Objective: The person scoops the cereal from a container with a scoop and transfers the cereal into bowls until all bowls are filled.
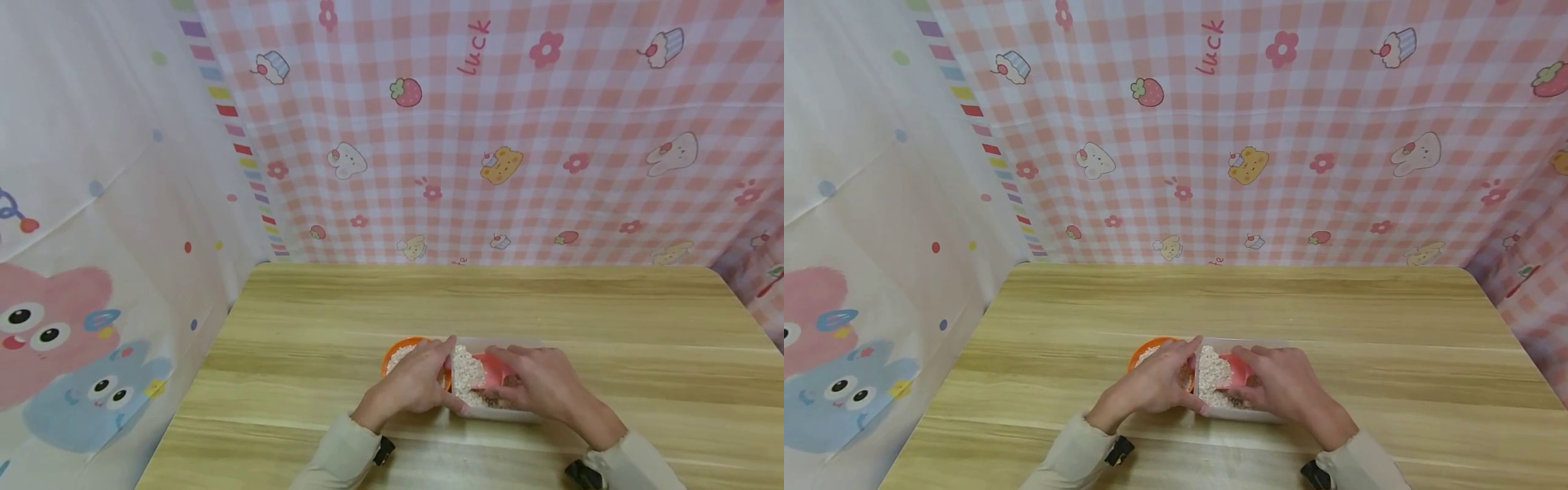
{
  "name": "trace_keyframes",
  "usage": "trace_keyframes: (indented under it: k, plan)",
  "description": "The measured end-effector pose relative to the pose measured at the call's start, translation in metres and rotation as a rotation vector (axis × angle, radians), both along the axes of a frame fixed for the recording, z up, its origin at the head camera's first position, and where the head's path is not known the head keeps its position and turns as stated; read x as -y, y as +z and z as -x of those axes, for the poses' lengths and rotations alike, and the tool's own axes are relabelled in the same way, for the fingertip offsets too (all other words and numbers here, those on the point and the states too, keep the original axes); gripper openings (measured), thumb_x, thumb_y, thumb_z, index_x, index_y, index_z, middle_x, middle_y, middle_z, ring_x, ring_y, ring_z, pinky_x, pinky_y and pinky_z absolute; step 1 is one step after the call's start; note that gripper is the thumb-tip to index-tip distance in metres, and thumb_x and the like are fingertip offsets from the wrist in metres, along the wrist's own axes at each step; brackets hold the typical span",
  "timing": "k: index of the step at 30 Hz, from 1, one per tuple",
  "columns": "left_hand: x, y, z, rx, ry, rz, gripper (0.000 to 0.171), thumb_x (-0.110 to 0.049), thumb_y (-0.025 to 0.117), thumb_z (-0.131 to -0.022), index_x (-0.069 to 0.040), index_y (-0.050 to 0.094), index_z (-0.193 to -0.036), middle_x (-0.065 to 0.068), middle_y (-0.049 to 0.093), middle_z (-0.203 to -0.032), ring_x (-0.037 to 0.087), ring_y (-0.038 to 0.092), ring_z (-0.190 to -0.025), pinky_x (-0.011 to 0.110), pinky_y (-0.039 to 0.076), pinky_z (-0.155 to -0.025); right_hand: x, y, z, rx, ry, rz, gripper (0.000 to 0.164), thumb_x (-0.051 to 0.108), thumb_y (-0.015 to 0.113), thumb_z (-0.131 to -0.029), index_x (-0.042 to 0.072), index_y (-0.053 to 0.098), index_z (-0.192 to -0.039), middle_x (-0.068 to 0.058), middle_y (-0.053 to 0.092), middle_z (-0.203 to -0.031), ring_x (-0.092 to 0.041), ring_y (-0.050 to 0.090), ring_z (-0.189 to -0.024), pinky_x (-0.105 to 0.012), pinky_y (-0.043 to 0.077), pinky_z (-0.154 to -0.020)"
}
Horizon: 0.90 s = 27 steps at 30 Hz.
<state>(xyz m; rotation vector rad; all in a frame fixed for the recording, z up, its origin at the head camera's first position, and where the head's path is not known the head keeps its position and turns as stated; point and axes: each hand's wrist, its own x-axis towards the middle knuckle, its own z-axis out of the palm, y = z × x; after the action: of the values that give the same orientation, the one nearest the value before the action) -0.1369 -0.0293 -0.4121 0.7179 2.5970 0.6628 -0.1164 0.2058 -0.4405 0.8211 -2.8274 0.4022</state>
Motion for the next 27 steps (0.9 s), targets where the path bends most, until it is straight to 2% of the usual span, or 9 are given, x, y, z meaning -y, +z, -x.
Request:
trace_keyframes:
  k: [3, 7, 10, 16, 21, 27]
  plan:
    - [0.0, 0.0, 0.0, -0.013, -0.01, 0.006, 0.112, -0.05, 0.087, -0.069, -0.006, 0.03, -0.155, -0.008, 0.053, -0.093, 0.011, 0.043, -0.099, 0.021, 0.039, -0.079, -0.002, 0.0, -0.001, -0.005, 0.001, 0.002, 0.059, 0.053, 0.078, -0.078, 0.015, 0.069, -0.122, 0.01, 0.068, -0.083, 0.007, 0.043, -0.055, -0.019, 0.037, -0.051]
    - [0.0, 0.0, 0.001, -0.02, -0.017, 0.006, 0.111, -0.049, 0.087, -0.069, -0.006, 0.031, -0.155, -0.007, 0.053, -0.093, 0.011, 0.042, -0.099, 0.021, 0.038, -0.078, -0.005, 0.001, -0.002, -0.019, 0.008, 0.015, 0.06, 0.052, 0.079, -0.078, 0.013, 0.07, -0.121, 0.002, 0.074, -0.093, 0.002, 0.053, -0.06, -0.023, 0.043, -0.054]
    - [0.0, 0.001, 0.001, -0.017, -0.016, 0.006, 0.112, -0.049, 0.087, -0.069, -0.006, 0.03, -0.155, -0.007, 0.053, -0.094, 0.012, 0.042, -0.101, 0.021, 0.038, -0.08, -0.008, 0.002, -0.003, -0.016, 0.007, 0.034, 0.06, 0.051, 0.08, -0.077, 0.012, 0.071, -0.121, -0.003, 0.075, -0.1, 0.0, 0.055, -0.063, -0.024, 0.045, -0.055]
    - [0.0, 0.0, 0.0, -0.013, -0.013, 0.004, 0.112, -0.049, 0.087, -0.069, -0.007, 0.029, -0.155, -0.007, 0.053, -0.094, 0.012, 0.043, -0.106, 0.023, 0.039, -0.085, -0.013, 0.003, -0.005, 0.018, -0.007, 0.074, 0.06, 0.048, 0.082, -0.076, 0.011, 0.07, -0.122, -0.006, 0.075, -0.106, 0.001, 0.055, -0.067, -0.023, 0.043, -0.056]
    - [0.0, 0.001, 0.0, -0.003, -0.006, -0.004, 0.113, -0.049, 0.088, -0.068, -0.007, 0.029, -0.156, -0.008, 0.052, -0.094, 0.01, 0.043, -0.099, 0.021, 0.038, -0.078, -0.016, 0.004, -0.006, 0.071, -0.023, 0.098, 0.059, 0.046, 0.082, -0.076, 0.01, 0.07, -0.123, -0.007, 0.074, -0.11, -0.001, 0.055, -0.069, -0.023, 0.042, -0.058]
    - [0.0, 0.0, 0.0, -0.004, -0.008, -0.009, 0.113, -0.049, 0.087, -0.069, -0.007, 0.028, -0.156, -0.009, 0.052, -0.095, 0.01, 0.042, -0.098, 0.021, 0.038, -0.077, -0.018, 0.0, -0.006, 0.072, -0.046, 0.13, 0.059, 0.046, 0.083, -0.075, 0.011, 0.071, -0.122, -0.006, 0.074, -0.112, -0.002, 0.058, -0.074, -0.024, 0.044, -0.059]
